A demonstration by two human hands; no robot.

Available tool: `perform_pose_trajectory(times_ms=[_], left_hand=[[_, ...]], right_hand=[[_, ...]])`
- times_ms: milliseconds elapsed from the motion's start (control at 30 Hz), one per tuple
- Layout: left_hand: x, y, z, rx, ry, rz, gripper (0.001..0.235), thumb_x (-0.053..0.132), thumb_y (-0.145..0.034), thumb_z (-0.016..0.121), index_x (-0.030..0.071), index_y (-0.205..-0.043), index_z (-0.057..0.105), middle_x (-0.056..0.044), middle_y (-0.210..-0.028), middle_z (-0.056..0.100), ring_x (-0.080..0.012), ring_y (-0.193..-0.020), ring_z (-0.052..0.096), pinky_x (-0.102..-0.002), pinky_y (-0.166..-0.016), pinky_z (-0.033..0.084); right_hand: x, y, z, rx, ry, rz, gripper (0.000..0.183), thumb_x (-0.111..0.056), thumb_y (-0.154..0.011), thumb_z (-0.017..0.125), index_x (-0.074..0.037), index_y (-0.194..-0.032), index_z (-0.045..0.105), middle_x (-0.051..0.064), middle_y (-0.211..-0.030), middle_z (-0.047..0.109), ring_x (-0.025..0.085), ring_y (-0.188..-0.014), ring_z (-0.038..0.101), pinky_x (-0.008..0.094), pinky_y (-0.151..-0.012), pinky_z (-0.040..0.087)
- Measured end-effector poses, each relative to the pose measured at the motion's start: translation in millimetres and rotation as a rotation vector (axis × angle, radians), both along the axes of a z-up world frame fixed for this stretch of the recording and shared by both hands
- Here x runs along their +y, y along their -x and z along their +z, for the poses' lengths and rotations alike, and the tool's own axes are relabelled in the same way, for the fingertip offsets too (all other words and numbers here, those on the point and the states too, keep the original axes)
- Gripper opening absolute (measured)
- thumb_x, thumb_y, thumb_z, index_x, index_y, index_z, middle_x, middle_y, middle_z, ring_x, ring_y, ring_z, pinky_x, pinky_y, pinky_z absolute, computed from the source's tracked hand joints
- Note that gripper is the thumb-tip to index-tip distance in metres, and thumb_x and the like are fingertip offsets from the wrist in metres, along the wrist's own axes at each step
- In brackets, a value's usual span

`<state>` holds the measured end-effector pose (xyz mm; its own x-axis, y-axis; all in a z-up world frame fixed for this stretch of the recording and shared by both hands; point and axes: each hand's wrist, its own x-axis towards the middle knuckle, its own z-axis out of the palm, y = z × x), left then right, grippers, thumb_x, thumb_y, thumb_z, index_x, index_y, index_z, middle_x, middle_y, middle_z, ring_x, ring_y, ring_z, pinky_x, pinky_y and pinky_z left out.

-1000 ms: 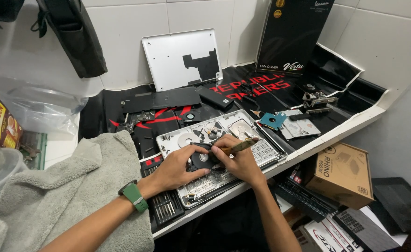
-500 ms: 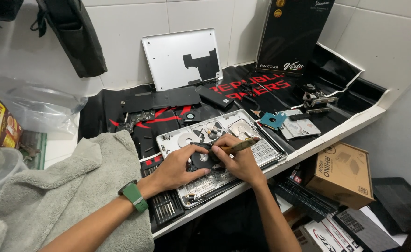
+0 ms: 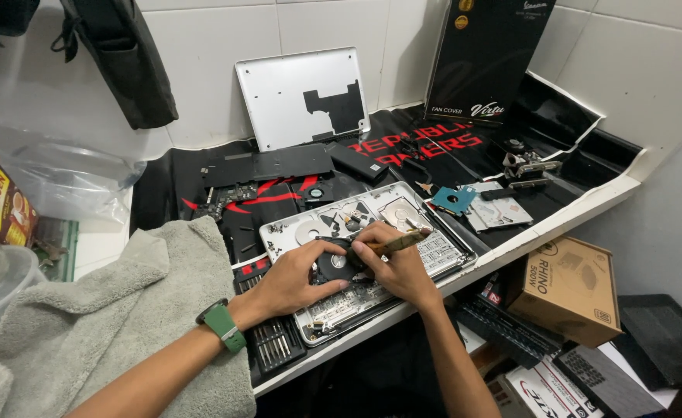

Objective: The person uses a brush to clean a small black electronic component held in the left hand over a disassembled laptop chassis. The person repeatedly brushes the component's surfaces and edges while occasionally repositioning it. A phone mounted on a box is briefly adjusted at the start.

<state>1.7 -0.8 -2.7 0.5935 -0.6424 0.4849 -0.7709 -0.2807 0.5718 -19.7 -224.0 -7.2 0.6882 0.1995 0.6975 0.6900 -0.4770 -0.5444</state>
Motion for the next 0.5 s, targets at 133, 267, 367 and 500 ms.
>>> perform_pose_trajectory(times_ms=[133,267,367,500], left_hand=[[0.7,1.9,-0.4,0.035,-0.002,-0.003,0.048,0.032,-0.083,0.078,0.009,-0.122,0.062,-0.017,-0.111,0.072,-0.042,-0.103,0.069,-0.047,-0.081,0.059],[0.7,6.3,10.7,0.067,0.014,-0.016,0.045,0.031,-0.085,0.077,0.009,-0.122,0.062,-0.016,-0.111,0.072,-0.0415,-0.103,0.07,-0.047,-0.082,0.059],[1.3,2.4,7.2,0.066,-0.04,-0.001,0.049,0.035,-0.083,0.078,0.011,-0.123,0.062,-0.016,-0.113,0.072,-0.0413,-0.105,0.069,-0.048,-0.083,0.058],[0.5,1.3,5.8,0.105,-0.069,0.012,0.051,0.035,-0.083,0.078,0.01,-0.125,0.06,-0.015,-0.115,0.071,-0.0393,-0.107,0.069,-0.047,-0.087,0.057]], right_hand=[[-6.4,-6.9,-12.9,0.033,0.0,0.024,0.02,-0.02,-0.098,0.068,-0.008,-0.082,0.069,0.011,-0.072,0.068,0.026,-0.059,0.06,0.038,-0.057,0.047],[-2.8,2.6,7.7,0.103,-0.023,0.025,0.029,-0.023,-0.103,0.057,-0.007,-0.082,0.069,0.014,-0.062,0.062,0.027,-0.054,0.056,0.039,-0.057,0.049],[-7.4,-6.7,2.4,0.176,-0.053,0.011,0.033,-0.028,-0.103,0.06,-0.007,-0.077,0.064,0.011,-0.057,0.063,0.025,-0.053,0.056,0.039,-0.057,0.049],[-11.4,10.7,39.0,0.262,0.167,-0.041,0.036,-0.037,-0.097,0.065,-0.006,-0.081,0.057,0.019,-0.059,0.064,0.038,-0.057,0.062,0.048,-0.061,0.048]])
